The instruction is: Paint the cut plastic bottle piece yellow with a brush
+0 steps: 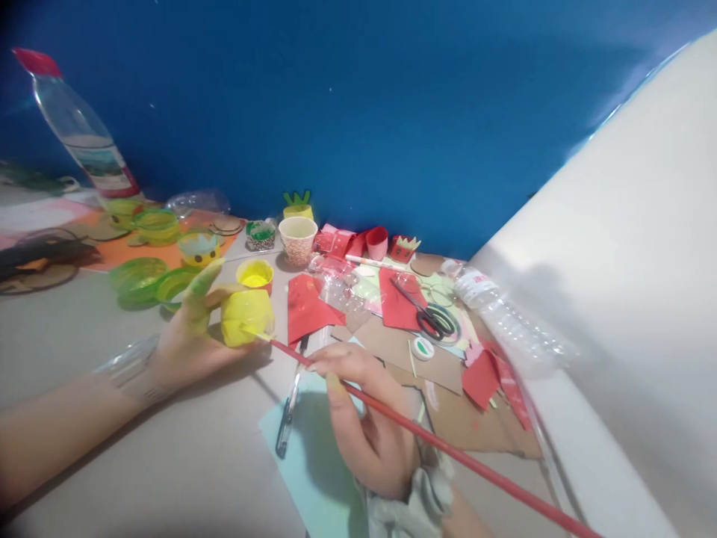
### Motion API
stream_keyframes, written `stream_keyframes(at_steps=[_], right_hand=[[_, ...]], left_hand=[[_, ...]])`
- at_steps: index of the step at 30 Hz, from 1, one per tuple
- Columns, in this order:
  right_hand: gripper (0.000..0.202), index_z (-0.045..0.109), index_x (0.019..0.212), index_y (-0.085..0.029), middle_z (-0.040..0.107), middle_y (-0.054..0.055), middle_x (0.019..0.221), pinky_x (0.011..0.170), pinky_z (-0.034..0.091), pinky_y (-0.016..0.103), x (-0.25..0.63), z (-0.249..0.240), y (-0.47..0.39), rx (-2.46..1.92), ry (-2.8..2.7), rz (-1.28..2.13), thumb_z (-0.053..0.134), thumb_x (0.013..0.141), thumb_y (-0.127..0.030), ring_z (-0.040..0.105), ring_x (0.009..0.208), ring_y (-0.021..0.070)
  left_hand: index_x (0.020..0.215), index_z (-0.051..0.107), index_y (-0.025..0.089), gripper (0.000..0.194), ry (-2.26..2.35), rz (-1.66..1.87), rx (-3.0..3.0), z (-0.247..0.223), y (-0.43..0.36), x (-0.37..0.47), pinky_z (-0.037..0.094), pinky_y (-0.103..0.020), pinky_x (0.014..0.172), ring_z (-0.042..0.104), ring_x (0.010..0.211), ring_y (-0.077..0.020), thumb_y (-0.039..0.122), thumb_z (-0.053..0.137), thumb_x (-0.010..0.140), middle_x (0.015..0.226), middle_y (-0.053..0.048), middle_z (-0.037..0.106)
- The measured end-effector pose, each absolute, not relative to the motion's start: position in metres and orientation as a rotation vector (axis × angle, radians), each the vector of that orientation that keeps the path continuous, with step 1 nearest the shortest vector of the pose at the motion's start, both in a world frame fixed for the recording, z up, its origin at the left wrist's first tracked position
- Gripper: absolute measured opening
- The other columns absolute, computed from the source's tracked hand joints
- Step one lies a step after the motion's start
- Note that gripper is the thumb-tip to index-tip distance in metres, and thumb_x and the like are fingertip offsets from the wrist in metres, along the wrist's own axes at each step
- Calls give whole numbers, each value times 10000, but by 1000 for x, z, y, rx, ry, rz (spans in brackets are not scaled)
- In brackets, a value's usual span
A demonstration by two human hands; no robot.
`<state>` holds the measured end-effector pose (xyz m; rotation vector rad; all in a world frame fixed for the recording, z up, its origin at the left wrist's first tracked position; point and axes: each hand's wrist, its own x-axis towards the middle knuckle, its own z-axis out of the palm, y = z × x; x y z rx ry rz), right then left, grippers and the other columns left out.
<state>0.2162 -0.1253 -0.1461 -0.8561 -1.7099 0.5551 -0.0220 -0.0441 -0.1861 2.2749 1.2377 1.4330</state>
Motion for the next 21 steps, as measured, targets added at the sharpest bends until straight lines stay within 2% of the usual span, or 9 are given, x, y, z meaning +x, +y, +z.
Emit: stream_keyframes(at_steps=[5,10,14,17,21], right_hand=[[236,649,1076,-250,654,32,994,896,524,371,216,-149,-123,-846,-1602,466,475,989,-118,621,985,215],[249,636,1132,-269,659,39,1006,820,558,374,213,-148,-126,-778,-1662,547,470,990,-151,645,925,225],[270,633,1121,-266,651,36,1024,869,545,359,213,-149,-127,-845,-1666,549,455,993,-109,634,995,220],[259,641,1100,-244,651,36,1036,910,519,330,214,-149,-126,-868,-1648,456,467,987,-89,628,1008,198],[265,648,1101,-239,660,54,982,829,551,354,213,-148,-125,-791,-1602,447,455,985,-100,650,941,215]], left_hand=[[1501,236,363,1038,1227,1433,2251,-187,-44,-22,609,-400,749,728,909,-267,326,840,657,1054,-56,712],[1437,346,342,958,1227,1420,2261,-185,-46,-22,612,-393,706,733,865,-268,330,852,624,1026,-57,713],[1503,252,344,1044,1135,1456,2269,-185,-44,-21,609,-396,749,728,892,-259,282,842,644,1038,-60,711],[1510,239,347,1034,1147,1455,2267,-185,-43,-22,605,-407,780,725,938,-266,296,834,666,1073,-65,710],[1498,268,345,1039,1235,1422,2273,-184,-45,-22,607,-369,731,735,891,-256,311,853,640,1051,-47,723]])
